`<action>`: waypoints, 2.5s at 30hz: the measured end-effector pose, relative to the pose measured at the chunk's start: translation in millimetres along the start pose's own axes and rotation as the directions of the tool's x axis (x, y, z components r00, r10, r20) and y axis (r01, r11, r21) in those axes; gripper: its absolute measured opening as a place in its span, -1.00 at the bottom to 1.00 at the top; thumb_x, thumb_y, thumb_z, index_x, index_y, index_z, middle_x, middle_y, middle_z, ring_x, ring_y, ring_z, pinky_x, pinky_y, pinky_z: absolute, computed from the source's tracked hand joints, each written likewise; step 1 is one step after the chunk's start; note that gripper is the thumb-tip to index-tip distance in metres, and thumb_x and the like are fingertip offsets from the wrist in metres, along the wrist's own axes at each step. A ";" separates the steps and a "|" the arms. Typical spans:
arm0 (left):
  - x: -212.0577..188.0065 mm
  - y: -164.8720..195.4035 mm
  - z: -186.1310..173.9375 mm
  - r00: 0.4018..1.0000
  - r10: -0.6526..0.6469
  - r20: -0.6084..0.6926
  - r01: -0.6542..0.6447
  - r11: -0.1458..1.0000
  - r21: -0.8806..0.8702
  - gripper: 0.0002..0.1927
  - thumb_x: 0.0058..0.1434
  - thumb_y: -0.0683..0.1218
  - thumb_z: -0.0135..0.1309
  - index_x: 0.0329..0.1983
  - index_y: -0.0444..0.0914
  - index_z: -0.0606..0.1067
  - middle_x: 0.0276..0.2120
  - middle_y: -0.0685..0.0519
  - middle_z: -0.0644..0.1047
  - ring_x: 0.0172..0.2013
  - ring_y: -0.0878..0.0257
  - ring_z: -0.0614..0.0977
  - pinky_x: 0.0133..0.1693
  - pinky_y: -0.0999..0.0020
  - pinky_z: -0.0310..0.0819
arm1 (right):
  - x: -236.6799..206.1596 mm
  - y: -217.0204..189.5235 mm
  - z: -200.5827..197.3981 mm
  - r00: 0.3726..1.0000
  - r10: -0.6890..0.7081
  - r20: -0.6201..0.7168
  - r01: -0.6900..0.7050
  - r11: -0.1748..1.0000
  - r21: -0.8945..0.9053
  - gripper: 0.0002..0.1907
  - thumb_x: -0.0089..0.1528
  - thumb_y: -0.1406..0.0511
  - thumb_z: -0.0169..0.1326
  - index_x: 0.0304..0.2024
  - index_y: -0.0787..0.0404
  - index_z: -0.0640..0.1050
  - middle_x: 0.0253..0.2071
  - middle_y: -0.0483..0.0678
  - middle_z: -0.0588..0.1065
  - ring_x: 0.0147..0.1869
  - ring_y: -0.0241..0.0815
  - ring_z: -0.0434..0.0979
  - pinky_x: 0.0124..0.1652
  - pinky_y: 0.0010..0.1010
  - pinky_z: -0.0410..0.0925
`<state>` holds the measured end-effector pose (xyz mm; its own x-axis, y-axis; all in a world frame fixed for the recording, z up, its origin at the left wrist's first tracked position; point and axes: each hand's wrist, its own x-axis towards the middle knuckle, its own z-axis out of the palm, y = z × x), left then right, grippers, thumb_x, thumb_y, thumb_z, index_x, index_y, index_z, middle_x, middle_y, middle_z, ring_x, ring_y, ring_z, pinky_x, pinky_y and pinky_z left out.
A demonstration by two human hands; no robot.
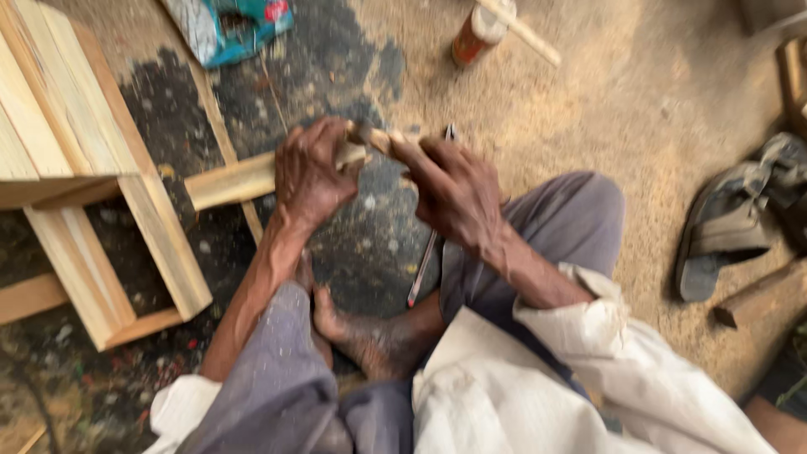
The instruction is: The person assembles a small rectangular wooden frame by applying glue to the edges of wooden planks and joining them. They use a hammer to drive nails into the corners to secure the joints, repeatedly adjusting the pieces to ensure alignment.
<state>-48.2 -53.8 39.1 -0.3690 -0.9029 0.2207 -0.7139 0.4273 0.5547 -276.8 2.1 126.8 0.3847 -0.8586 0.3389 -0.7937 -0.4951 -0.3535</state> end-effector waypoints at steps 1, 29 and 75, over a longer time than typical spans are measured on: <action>0.7 -0.1 0.1 1.000 -0.010 0.023 0.010 1.000 -0.008 -0.63 0.05 -0.16 0.36 -0.07 -0.32 0.57 -0.23 -0.05 0.64 -0.37 0.10 0.59 -0.22 0.15 0.39 | 1.8 1.6 -1.6 0.999 0.016 0.032 -0.015 1.000 -0.013 -0.44 0.25 0.35 0.27 0.30 0.03 0.46 -0.17 -0.02 0.52 -0.28 -0.13 0.47 -0.39 -0.28 0.34; -1.5 -1.3 2.0 0.995 -0.028 0.094 0.034 0.998 -0.061 -0.15 0.12 -0.05 0.42 0.42 -0.33 0.27 -0.07 -0.13 0.65 -0.18 0.07 0.67 -0.08 0.13 0.48 | -9.0 9.5 21.6 0.996 0.094 -0.003 -0.094 0.995 0.024 -0.49 0.24 0.39 0.27 0.24 0.06 0.52 -0.20 -0.02 0.59 -0.35 -0.18 0.51 -0.46 -0.35 0.37; -123.2 28.1 -35.4 0.650 -0.736 -0.190 0.329 0.498 -0.802 -0.22 0.37 0.24 0.01 0.43 -0.42 0.30 0.05 -0.16 0.56 0.06 0.08 0.59 0.19 0.28 0.48 | -9.0 -10.8 93.3 0.762 0.615 0.200 -0.612 0.587 0.530 -0.60 0.42 0.11 0.00 0.22 0.12 0.58 -0.02 0.04 0.68 0.00 -0.27 0.59 0.01 -0.36 0.46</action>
<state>-1.7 67.8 55.9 0.3983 -0.9103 -0.1126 0.0005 -0.1225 0.9925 -227.8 2.7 46.2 -0.1011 -0.9859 -0.1333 -0.4513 0.1648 -0.8770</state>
